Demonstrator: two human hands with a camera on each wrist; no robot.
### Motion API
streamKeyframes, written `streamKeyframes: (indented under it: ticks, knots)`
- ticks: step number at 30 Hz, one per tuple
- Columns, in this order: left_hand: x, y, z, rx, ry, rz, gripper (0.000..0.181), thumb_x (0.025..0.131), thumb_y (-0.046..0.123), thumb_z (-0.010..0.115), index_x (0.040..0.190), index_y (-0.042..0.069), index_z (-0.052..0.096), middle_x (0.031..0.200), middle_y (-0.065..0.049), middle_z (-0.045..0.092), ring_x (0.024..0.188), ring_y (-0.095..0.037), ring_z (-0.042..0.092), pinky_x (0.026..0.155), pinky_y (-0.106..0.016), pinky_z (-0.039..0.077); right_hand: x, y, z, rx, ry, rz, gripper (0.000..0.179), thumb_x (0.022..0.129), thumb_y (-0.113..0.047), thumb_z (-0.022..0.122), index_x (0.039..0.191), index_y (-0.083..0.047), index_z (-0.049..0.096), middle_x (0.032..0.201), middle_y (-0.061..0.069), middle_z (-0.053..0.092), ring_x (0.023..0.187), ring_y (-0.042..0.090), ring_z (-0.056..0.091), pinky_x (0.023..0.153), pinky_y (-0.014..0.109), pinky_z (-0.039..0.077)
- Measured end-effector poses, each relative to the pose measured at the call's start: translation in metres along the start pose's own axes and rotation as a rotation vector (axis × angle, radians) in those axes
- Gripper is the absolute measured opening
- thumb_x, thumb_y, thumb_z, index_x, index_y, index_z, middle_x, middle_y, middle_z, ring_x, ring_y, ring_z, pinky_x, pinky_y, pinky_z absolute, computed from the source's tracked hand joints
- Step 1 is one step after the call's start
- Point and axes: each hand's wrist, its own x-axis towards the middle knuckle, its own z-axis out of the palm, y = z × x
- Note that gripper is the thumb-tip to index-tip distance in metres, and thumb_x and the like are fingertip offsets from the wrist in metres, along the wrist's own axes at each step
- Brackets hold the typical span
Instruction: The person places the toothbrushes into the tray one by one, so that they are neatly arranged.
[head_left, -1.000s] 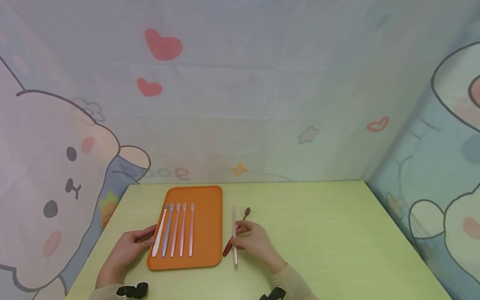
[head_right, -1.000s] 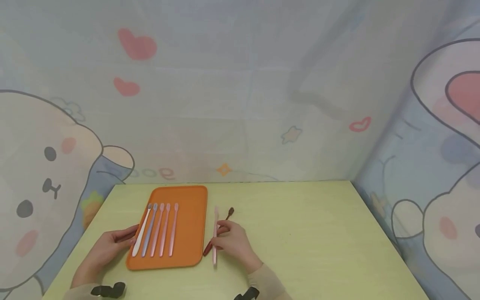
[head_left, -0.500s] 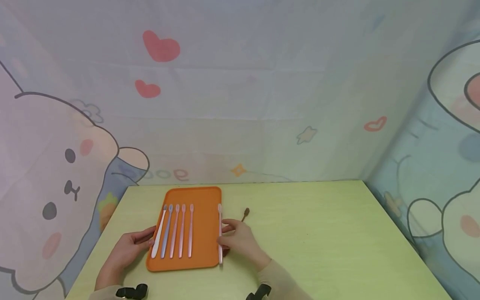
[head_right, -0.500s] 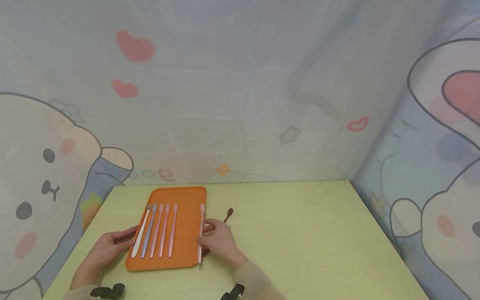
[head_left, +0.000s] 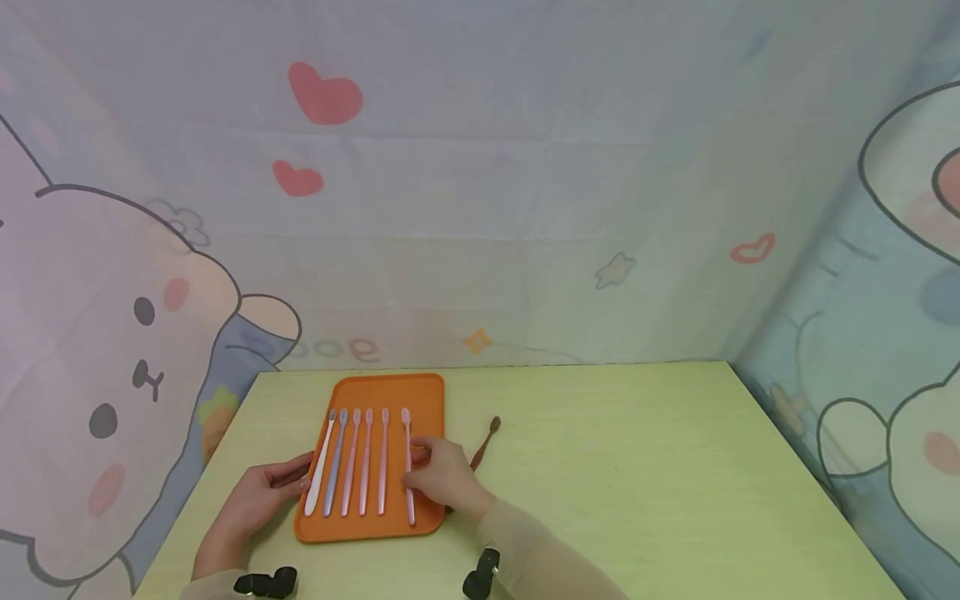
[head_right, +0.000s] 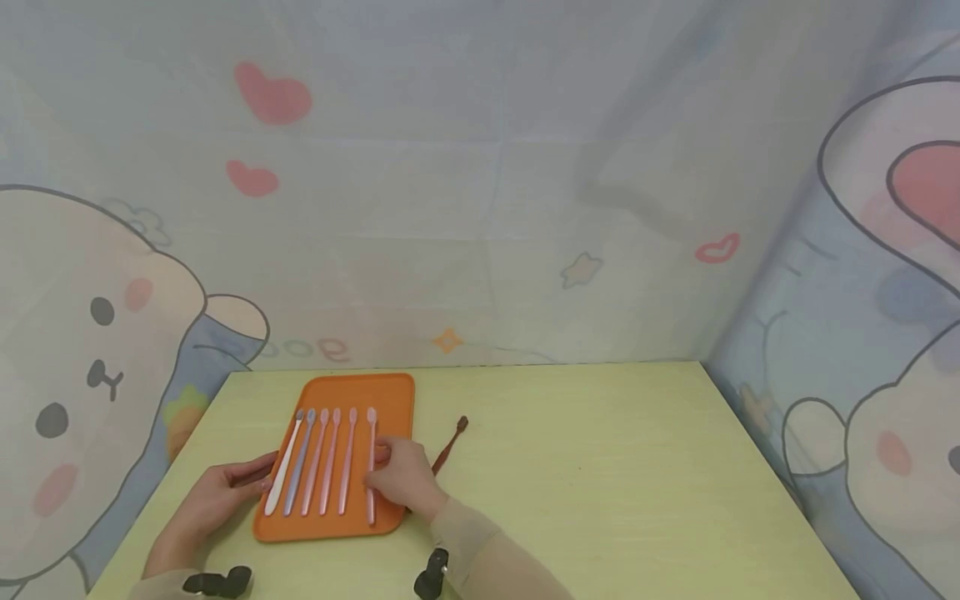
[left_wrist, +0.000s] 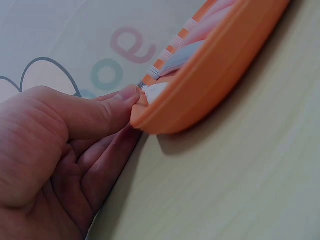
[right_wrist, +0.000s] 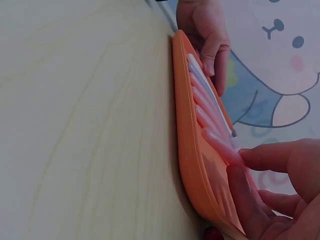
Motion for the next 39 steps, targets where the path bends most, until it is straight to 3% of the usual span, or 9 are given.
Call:
streamKeyframes:
  ticks: [7, 16, 23, 31, 39]
  knots:
    - [0.0, 0.002, 0.001, 0.009, 0.005, -0.004, 0.054, 0.102, 0.015, 0.075, 0.151, -0.002, 0.058, 0.148, -0.02, 0.061, 0.137, -0.032, 0.058, 0.095, -0.014, 0.05, 0.009, -0.003, 0.005, -0.007, 0.02, 0.038, 0.057, 0.083, -0.011, 0.09, 0.136, 0.0, 0.07, 0.1, -0.003, 0.075, 0.09, 0.01, 0.067, 0.082, 0.03, 0.058]
    - [-0.002, 0.001, 0.001, 0.007, -0.003, 0.0, 0.055, 0.102, 0.016, 0.076, 0.151, -0.002, 0.058, 0.147, -0.021, 0.061, 0.129, -0.015, 0.061, 0.094, -0.01, 0.047, 0.014, -0.002, 0.014, 0.004, 0.023, 0.045, 0.058, 0.083, -0.007, 0.089, 0.136, 0.003, 0.069, 0.102, 0.003, 0.075, 0.091, 0.011, 0.066, 0.081, 0.031, 0.058]
    - [0.0, 0.0, 0.0, 0.015, -0.003, 0.007, 0.055, 0.103, 0.019, 0.075, 0.151, -0.001, 0.058, 0.148, -0.02, 0.061, 0.135, -0.026, 0.059, 0.095, -0.011, 0.048, 0.015, -0.004, 0.018, -0.032, 0.035, 0.063, 0.053, 0.085, -0.01, 0.09, 0.134, 0.001, 0.071, 0.103, 0.001, 0.074, 0.094, 0.013, 0.067, 0.084, 0.032, 0.059]
    - [-0.001, -0.001, 0.0, 0.0, -0.009, 0.007, 0.055, 0.103, 0.018, 0.075, 0.151, -0.001, 0.058, 0.148, -0.02, 0.061, 0.126, -0.007, 0.06, 0.093, -0.007, 0.044, 0.017, -0.003, 0.023, -0.101, 0.04, 0.059, 0.046, 0.089, -0.013, 0.09, 0.13, 0.0, 0.073, 0.099, -0.004, 0.069, 0.091, 0.011, 0.061, 0.083, 0.03, 0.056]
    - [-0.002, 0.001, -0.002, -0.006, -0.014, -0.001, 0.057, 0.103, 0.021, 0.075, 0.152, -0.001, 0.057, 0.149, -0.02, 0.06, 0.129, -0.012, 0.061, 0.093, -0.008, 0.046, 0.016, -0.007, 0.023, -0.142, 0.045, 0.046, 0.038, 0.089, -0.013, 0.089, 0.122, -0.001, 0.076, 0.095, -0.004, 0.068, 0.088, 0.011, 0.059, 0.081, 0.029, 0.055]
